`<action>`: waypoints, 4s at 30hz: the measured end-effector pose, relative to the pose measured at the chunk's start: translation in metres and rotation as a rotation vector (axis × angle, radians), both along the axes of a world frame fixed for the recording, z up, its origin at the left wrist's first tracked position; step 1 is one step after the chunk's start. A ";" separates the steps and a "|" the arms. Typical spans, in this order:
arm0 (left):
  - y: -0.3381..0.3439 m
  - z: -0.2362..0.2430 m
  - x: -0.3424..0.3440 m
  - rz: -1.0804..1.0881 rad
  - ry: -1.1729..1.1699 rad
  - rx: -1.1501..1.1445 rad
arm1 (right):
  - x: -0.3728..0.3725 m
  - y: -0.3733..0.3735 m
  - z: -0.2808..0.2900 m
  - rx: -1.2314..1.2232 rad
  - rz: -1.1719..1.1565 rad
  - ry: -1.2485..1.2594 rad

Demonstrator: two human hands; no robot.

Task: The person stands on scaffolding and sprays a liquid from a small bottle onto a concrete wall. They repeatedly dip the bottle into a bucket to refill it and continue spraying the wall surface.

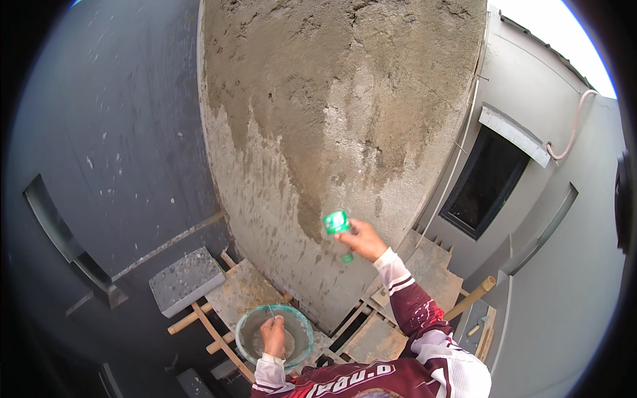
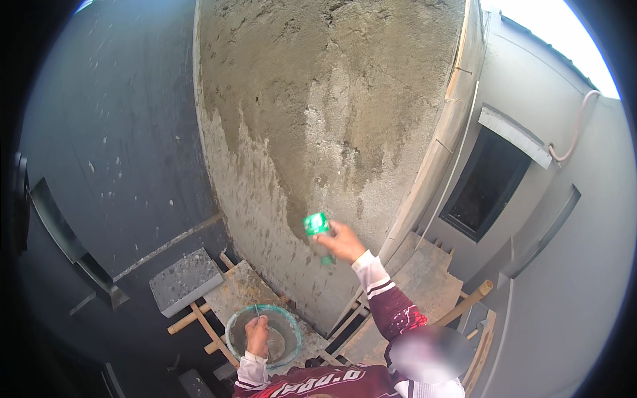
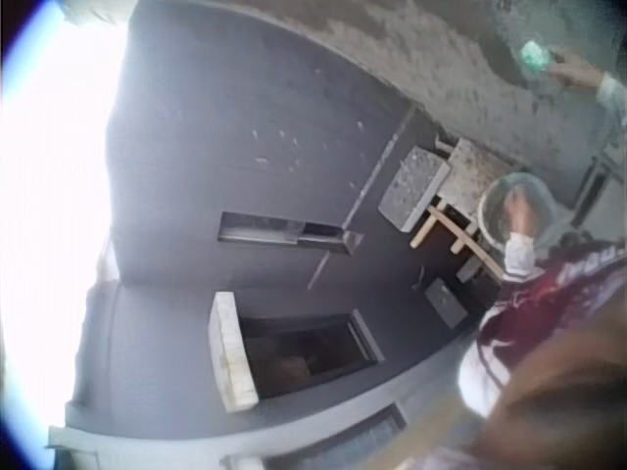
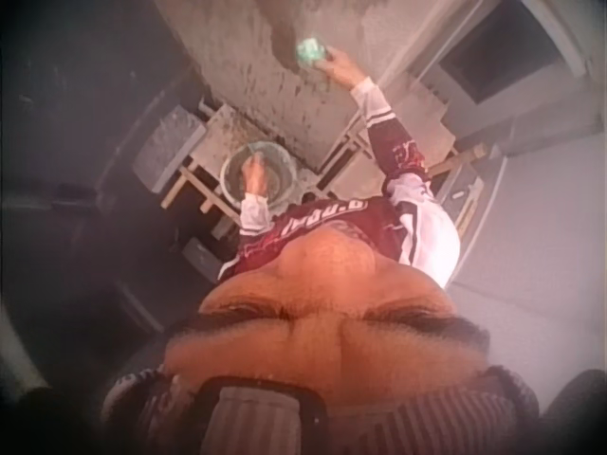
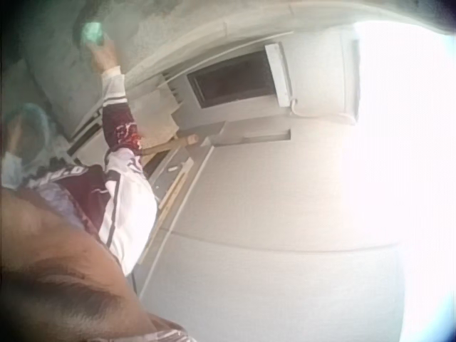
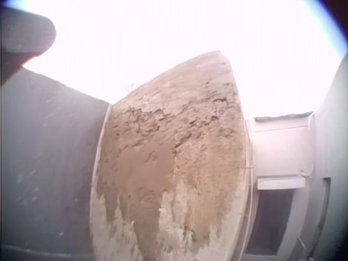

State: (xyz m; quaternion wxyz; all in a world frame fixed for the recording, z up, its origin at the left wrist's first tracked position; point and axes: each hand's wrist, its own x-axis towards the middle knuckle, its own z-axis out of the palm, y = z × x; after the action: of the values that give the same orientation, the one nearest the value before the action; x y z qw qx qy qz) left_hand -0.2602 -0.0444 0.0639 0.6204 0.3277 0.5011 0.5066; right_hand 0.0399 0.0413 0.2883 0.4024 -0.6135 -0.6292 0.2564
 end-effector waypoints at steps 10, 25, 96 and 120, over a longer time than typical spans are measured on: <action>-0.006 0.047 0.031 -0.107 -0.058 -0.038 | -0.125 -0.064 -0.256 -0.366 0.514 -0.889; -0.018 0.084 0.084 -0.278 0.022 0.164 | -0.090 -0.073 -0.399 -0.539 0.294 -0.518; -0.029 0.041 0.034 0.000 -0.042 -0.185 | -0.022 0.019 0.021 0.171 0.119 0.656; -0.028 0.096 0.074 -0.088 -0.033 0.094 | -0.105 -0.064 -0.275 -0.384 0.548 -0.998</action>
State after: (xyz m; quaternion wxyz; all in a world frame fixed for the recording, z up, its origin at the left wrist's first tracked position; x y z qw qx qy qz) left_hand -0.1866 -0.0720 0.1597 0.6343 0.3699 0.4516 0.5069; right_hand -0.0652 -0.0227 0.0137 -0.1403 -0.5370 -0.8198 0.1409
